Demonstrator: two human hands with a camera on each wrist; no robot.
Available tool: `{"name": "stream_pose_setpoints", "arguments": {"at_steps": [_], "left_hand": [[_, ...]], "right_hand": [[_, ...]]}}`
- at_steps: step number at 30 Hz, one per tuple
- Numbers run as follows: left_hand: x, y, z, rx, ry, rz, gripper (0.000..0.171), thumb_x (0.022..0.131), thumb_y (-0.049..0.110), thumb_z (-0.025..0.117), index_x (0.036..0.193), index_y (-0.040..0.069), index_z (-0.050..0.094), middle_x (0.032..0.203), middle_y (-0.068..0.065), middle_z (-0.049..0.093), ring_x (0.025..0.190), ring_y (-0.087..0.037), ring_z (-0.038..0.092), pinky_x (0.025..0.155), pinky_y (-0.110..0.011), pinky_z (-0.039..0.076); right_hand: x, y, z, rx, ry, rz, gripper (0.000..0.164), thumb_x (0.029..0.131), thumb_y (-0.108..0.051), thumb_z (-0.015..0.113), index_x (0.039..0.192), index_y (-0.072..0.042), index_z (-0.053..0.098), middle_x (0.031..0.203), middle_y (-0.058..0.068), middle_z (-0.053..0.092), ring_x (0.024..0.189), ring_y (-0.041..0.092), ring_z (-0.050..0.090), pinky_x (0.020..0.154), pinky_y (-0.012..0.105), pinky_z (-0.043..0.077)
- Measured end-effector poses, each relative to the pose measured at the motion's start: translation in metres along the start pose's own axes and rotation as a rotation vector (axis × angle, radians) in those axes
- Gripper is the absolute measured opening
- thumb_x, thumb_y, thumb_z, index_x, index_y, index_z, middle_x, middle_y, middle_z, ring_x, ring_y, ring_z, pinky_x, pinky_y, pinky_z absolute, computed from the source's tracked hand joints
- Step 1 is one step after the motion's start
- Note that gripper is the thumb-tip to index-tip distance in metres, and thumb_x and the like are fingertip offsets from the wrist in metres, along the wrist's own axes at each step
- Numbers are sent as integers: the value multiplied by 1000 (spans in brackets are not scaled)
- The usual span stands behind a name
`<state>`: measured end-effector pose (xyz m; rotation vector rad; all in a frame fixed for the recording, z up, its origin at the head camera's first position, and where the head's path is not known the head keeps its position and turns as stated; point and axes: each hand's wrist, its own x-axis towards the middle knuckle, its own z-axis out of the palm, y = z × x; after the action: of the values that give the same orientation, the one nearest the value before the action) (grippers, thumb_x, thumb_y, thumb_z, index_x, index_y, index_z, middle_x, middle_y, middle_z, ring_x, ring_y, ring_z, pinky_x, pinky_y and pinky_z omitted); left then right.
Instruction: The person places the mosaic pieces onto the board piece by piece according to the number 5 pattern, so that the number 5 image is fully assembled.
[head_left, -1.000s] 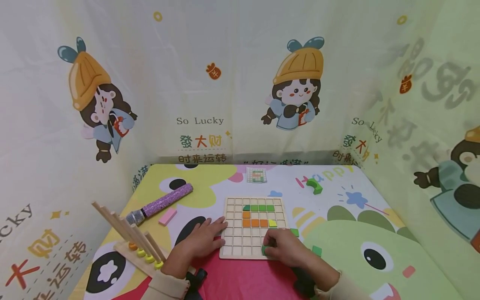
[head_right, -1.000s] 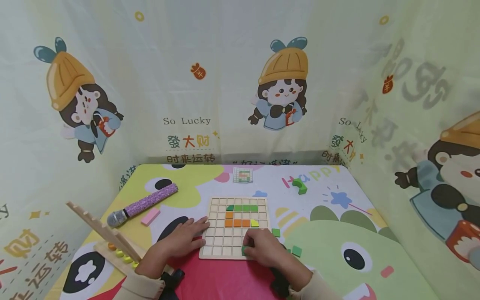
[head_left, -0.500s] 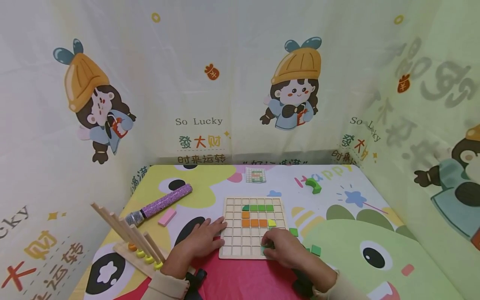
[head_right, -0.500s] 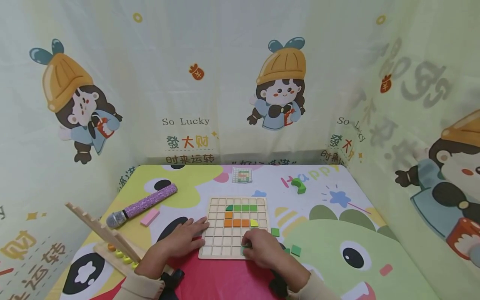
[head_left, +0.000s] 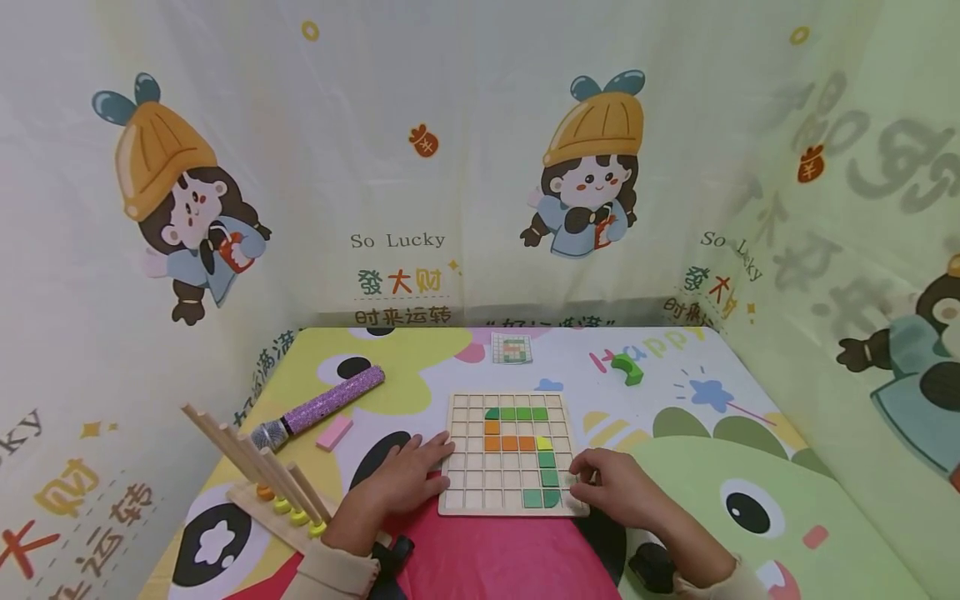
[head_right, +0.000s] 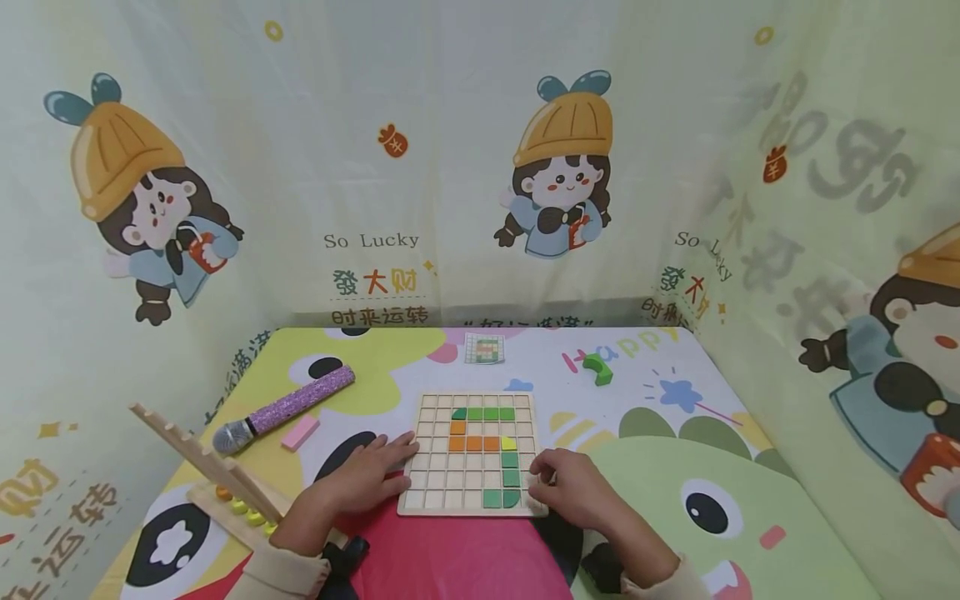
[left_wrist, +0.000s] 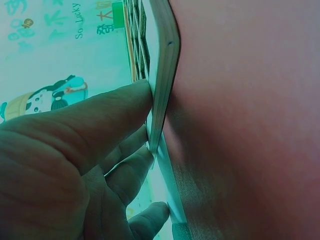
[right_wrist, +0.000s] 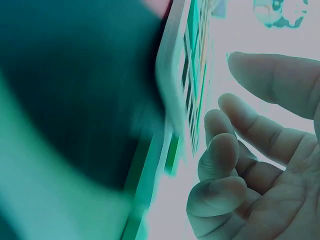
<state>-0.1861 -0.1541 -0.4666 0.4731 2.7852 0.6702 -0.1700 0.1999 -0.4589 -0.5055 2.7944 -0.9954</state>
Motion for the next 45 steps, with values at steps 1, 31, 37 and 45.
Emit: {"name": "stream_pose_setpoints", "arguments": {"at_steps": [1,31,37,45], "left_hand": [[0,0,0,2,0,1,61,96,29,71,153,16,53,166,-7,41,154,-48,28,122,-72,20],[2,-3,2,12,1,7,61,97,30,70,153,16,53,166,-7,41,154,-48,28,121,-72,20],[1,-2,2,13,8,3,61,96,30,71,153,16,53,165,-6,42,154,-48,28,121,-72,20],[2,-3,3,11,6,1,61,97,30,71,153,17,53,166,-6,41,154,-48,28,121,-72,20]], "right_hand": [[-2,3,-3,-6,8,25,16,87,-17,79,99,-12,72,82,-6,63,69,9,54,62,25,46],[-20,47,-29,-207,-8,285,19,80,-16,86,92,-10,71,87,-2,67,81,15,58,76,38,53],[-19,47,-28,-193,-2,314,22,79,-11,85,88,-13,66,83,-2,64,78,16,55,71,35,50],[-16,41,-34,-115,63,248,16,83,-7,81,89,-11,67,80,-1,62,75,16,53,68,32,46]]}}
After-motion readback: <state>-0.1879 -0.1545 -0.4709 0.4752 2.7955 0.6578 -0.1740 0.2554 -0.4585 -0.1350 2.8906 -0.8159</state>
